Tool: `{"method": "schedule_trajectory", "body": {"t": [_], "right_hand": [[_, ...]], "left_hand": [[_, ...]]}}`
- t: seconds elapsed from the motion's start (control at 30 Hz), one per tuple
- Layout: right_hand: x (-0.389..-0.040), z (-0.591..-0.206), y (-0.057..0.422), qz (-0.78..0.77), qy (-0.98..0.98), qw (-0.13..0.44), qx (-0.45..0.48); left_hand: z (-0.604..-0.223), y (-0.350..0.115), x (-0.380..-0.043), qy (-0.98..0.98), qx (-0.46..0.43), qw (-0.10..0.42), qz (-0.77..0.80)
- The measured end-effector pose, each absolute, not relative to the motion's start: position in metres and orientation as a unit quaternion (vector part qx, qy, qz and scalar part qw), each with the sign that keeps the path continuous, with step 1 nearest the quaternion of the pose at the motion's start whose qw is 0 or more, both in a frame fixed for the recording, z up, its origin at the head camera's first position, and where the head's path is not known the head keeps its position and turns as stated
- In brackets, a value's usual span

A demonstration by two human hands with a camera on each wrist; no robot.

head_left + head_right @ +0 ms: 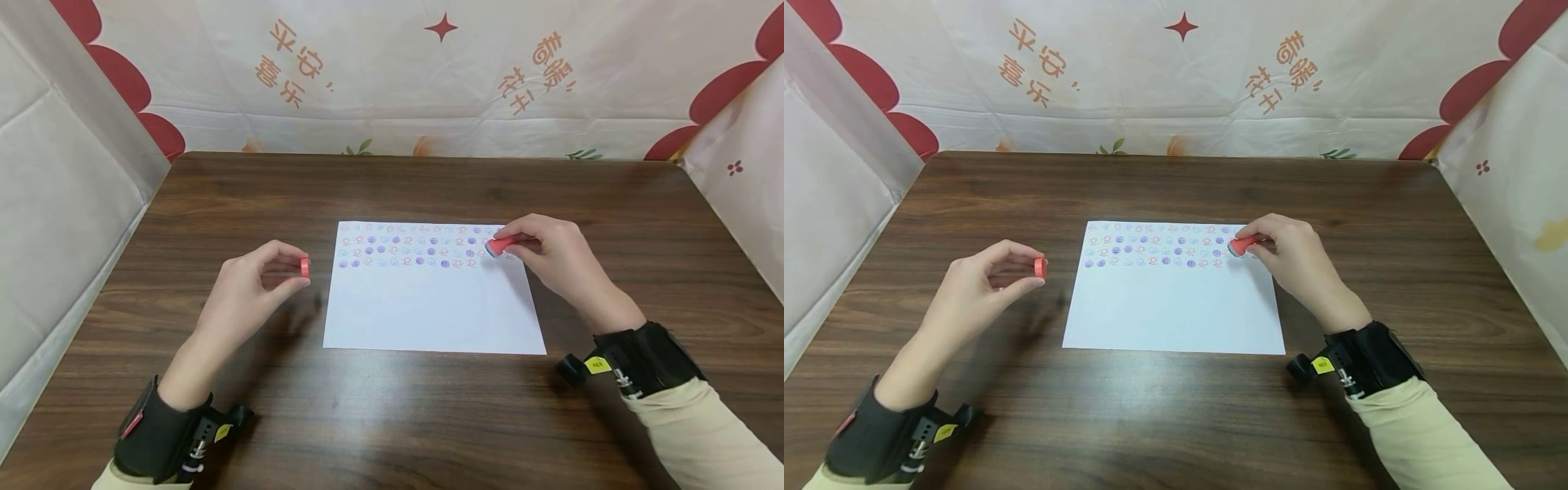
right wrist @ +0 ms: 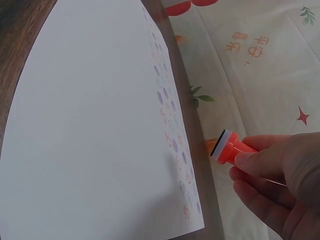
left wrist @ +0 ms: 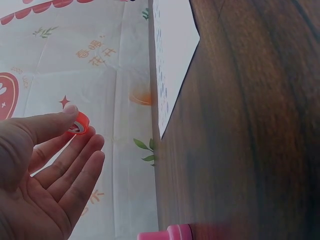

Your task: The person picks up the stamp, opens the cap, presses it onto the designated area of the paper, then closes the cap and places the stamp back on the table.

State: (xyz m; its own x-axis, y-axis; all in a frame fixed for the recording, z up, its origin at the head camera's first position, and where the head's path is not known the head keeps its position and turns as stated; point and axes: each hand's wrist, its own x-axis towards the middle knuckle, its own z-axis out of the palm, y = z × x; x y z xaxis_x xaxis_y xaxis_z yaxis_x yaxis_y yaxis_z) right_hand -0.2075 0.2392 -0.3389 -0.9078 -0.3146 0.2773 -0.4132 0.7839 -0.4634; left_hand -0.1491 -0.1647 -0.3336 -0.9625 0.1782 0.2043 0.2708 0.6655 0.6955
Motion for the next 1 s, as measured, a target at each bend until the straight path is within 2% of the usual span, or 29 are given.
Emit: {"method": "schedule_trajectory", "body": {"t": [0.17, 0.6, 1.0], "right_hand": [[-0.21, -0.341, 0.237, 0.249, -0.943, 0.083, 0.206], [-0.21, -0.347, 0.231, 0.142, -0.948, 0.1, 0.267], [-0.207, -0.347, 0.225, 0.097, -0.952, 0.095, 0.275]], "left_hand": [[-0.334, -0.165, -0.149, -0.911, -0.122, 0.059, -0.389], [-0.334, -0.164, -0.15, -0.912, -0.122, 0.06, -0.388], [-0.336, -0.164, -0.15, -0.911, -0.122, 0.061, -0.389]]}}
